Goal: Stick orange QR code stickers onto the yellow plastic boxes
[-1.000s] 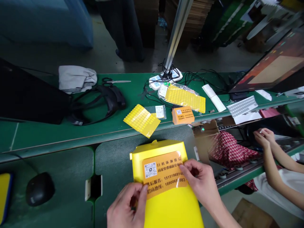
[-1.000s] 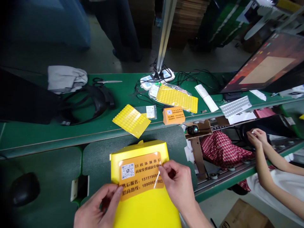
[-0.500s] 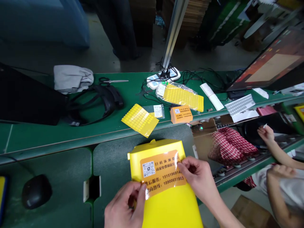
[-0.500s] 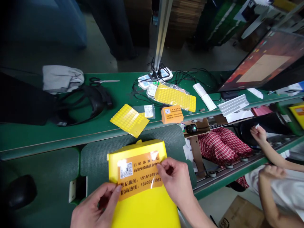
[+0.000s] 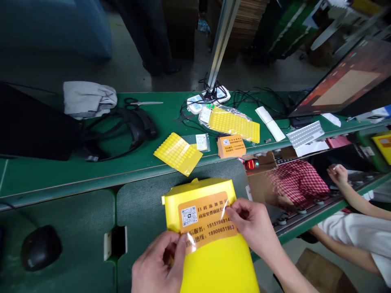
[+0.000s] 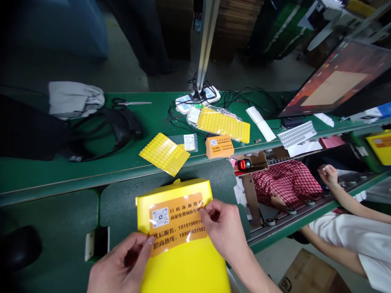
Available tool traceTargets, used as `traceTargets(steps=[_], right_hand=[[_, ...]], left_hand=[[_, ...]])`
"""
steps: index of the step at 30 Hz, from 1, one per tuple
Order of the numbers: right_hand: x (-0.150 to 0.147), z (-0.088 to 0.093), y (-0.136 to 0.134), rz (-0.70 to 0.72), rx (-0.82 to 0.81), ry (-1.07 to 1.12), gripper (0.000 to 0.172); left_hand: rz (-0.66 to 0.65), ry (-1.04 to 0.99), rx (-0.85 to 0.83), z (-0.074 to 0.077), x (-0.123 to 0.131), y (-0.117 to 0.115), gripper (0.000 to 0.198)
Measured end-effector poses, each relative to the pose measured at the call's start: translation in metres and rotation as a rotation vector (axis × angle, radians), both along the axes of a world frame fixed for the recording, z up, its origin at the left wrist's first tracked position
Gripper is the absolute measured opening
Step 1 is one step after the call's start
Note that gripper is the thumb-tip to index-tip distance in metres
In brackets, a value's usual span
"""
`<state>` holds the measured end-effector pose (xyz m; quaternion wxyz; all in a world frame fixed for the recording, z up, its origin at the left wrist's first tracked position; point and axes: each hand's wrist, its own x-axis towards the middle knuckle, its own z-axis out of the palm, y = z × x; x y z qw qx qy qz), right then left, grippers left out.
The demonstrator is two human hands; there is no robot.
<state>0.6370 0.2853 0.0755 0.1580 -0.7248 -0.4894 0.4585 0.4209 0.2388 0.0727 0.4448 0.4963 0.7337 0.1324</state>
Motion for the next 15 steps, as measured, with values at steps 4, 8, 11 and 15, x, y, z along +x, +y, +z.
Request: traceTargets(steps=[4, 8, 11, 15], right_hand=[[0.0, 0.009, 0.006, 0.135, -0.009, -0.197, 0.032], [0.01, 0.015, 0.018, 0.295, -0.018, -0.426, 0.038], [0.019, 0.012, 0.027, 0.222, 0.046, -0.351, 0.026], [0.017, 0.001, 0.034, 0.063, 0.098, -0.028, 0.03]], left_hand=[[-0.152, 0.191, -0.01, 0.002, -0.002, 0.008, 0.042], [-0.211, 0.31, -0.02, 0.004, -0.013, 0.028, 0.045], [-0.088, 0.265, 0.089, 0.002, -0.017, 0.043, 0.043], [0.032, 0.196, 0.112, -0.003, -0.013, 0.046, 0.064]])
